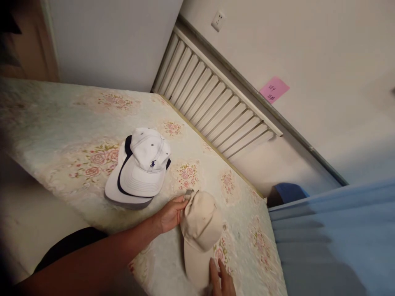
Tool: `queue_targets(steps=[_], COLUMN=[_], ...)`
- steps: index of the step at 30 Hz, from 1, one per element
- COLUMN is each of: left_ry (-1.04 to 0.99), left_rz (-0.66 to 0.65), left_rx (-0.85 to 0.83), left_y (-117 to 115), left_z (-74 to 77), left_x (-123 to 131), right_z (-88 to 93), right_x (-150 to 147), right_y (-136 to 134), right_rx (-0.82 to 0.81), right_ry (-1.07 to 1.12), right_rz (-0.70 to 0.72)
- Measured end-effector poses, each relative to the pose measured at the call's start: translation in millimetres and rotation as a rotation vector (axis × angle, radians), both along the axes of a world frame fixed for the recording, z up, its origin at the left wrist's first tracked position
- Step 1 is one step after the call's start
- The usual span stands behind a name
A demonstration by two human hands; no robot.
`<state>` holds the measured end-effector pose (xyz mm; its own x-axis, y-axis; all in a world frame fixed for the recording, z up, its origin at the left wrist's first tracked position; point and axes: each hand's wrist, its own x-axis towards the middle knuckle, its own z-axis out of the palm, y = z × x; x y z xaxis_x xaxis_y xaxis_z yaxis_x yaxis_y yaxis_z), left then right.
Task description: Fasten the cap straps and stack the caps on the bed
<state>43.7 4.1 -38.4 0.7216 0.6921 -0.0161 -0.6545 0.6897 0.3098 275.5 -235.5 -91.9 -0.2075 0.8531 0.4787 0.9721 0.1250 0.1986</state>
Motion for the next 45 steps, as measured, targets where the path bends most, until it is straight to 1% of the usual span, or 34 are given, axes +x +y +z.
queue_targets(steps=[1,2,3,5,6,7,8,9,10,11,12,14,16,17,20,23,26,30,35,37,39,42,45], left_ry=[0.001,0.003,0.007,0.021,0.03,0.039,0.047,0.052,0.054,0.052,0.047,0.031,0.004,-0.008,0.005,0.033,0.041,0.054,0.027,0.02,0.009,-0.036,-0.055], left_rz=[0.0,-0.001,-0.006,-0.018,-0.022,-0.021,-0.017,-0.017,-0.02,-0.025,-0.03,-0.043,-0.042,-0.039,-0.034,-0.049,-0.093,-0.129,-0.16,-0.172,-0.18,-0.183,-0.179], left_rx=[0.029,0.057,0.083,0.129,0.148,0.165,0.182,0.195,0.205,0.214,0.22,0.237,0.267,0.288,0.325,0.314,0.313,0.311,0.313,0.308,0.319,0.368,0.389], left_y=[-1,-1,-2,-3,-3,-3,-3,-3,-3,-3,-4,-4,-5,-5,-3,-2,-2,-5,-6,-6,-7,-7,-7], left_z=[1.6,2.6,3.1,2.6,1.8,0.8,-0.2,-1.0,-1.6,-1.7,-1.5,0.1,2.5,3.6,4.9,2.9,-0.1,-2.0,-4.8,-5.8,-5.7,-2.6,1.4], left_x=[-1,-2,-3,-3,-3,-2,-2,-2,-1,-1,-2,-3,-4,-5,-6,-6,-6,-7,-6,-5,-5,-6,-9], right_z=[4.8,12.8,24.2,56.4,75.7,96.0,115.9,134.4,150.7,164.2,174.6,186.4,188.8,188.0,183.6,183.7,188.5,192.7,186.3,181.5,176.7,170.6,166.5], right_x=[-1,-4,-9,-25,-35,-46,-57,-68,-78,-88,-98,-114,-126,-130,-135,-135,-135,-134,-123,-117,-113,-110,-109], right_y=[4,9,15,33,44,56,69,82,96,110,124,151,174,184,204,211,210,205,198,196,196,196,197], right_rx=[0.002,0.017,0.036,0.141,0.193,0.233,0.238,0.239,0.229,0.187,0.142,-0.026,-0.225,-0.301,-0.499,-0.636,-0.696,-0.73,-0.718,-0.688,-0.643,-0.578,-0.553], right_ry=[0.021,0.054,0.099,0.22,0.269,0.304,0.334,0.347,0.353,0.349,0.343,0.306,0.236,0.178,-0.023,-0.143,-0.24,-0.384,-0.446,-0.407,-0.281,0.054,0.397], right_rz=[-0.016,-0.067,-0.157,-0.376,-0.447,-0.465,-0.419,-0.342,-0.251,-0.146,-0.038,0.138,0.247,0.259,0.227,0.207,0.201,0.235,0.269,0.257,0.214,0.12,0.012])
